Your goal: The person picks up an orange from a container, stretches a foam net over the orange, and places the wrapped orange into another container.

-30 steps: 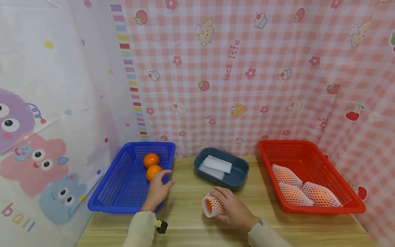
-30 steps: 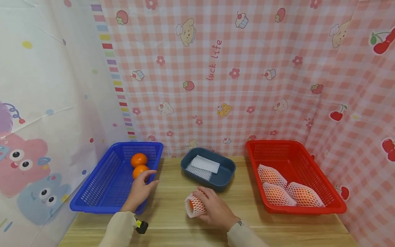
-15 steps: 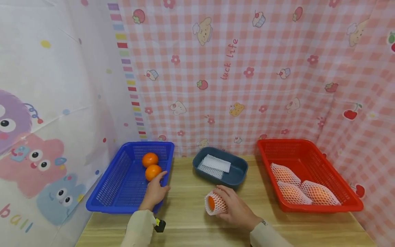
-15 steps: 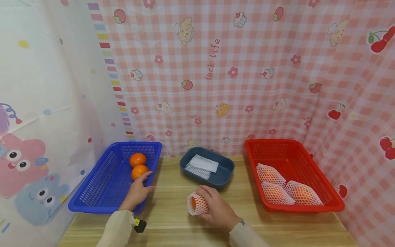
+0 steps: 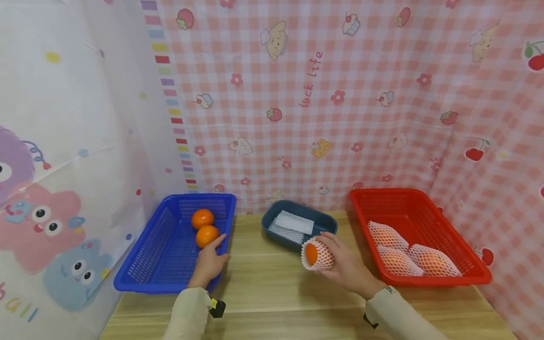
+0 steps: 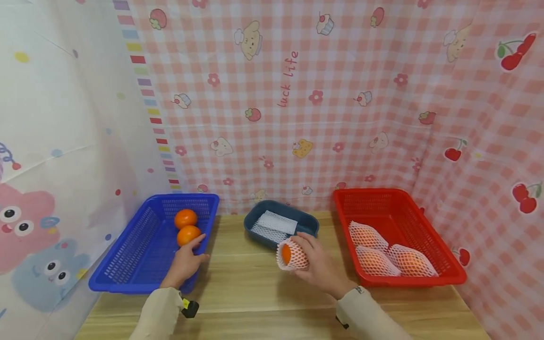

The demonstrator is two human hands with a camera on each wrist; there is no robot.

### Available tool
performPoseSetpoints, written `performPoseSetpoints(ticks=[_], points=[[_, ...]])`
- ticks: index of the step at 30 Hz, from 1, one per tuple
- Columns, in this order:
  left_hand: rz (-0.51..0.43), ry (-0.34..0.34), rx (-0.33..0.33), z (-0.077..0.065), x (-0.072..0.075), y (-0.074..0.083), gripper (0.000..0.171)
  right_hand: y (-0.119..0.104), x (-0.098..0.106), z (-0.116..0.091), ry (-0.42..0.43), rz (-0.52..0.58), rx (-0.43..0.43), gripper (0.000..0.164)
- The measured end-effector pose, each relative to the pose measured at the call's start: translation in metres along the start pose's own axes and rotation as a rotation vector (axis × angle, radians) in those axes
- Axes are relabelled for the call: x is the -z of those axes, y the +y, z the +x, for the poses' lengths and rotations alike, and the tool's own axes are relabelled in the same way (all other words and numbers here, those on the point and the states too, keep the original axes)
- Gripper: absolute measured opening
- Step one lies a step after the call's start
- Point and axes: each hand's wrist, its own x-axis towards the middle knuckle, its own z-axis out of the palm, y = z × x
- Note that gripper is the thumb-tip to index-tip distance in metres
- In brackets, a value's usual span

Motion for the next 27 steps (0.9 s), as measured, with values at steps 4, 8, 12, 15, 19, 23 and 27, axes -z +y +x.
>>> performPoseSetpoints(ticks=[4,8,12,15,19,23,27], points=[[-0.02,-0.02,0.03,0.0,0.001,0.001,0.06,0.008,0.031,0.003,-0.012,-0.064,-0.018,0.085],[-0.023,-0.029,0.046,0.0,0.002,0.001,0.06,0.02,0.059,0.006,0.005,-0.118,-0.049,0.087],[-0.031,-0.026,0.059,0.0,0.002,0.002,0.059,0.037,0.083,0.008,0.047,-0.163,-0.069,0.088],[-0.038,-0.023,0.06,-0.001,0.002,0.003,0.059,0.053,0.096,0.007,0.066,-0.177,-0.095,0.088],[-0.04,-0.028,0.055,-0.001,0.001,0.002,0.059,0.077,0.113,0.006,0.07,-0.185,-0.149,0.085],[-0.044,-0.033,0.056,-0.002,0.001,0.002,0.059,0.103,0.129,0.005,0.073,-0.207,-0.178,0.083],[-0.047,-0.031,0.051,-0.001,0.001,0.0,0.058,0.129,0.142,-0.002,0.045,-0.227,-0.242,0.081]])
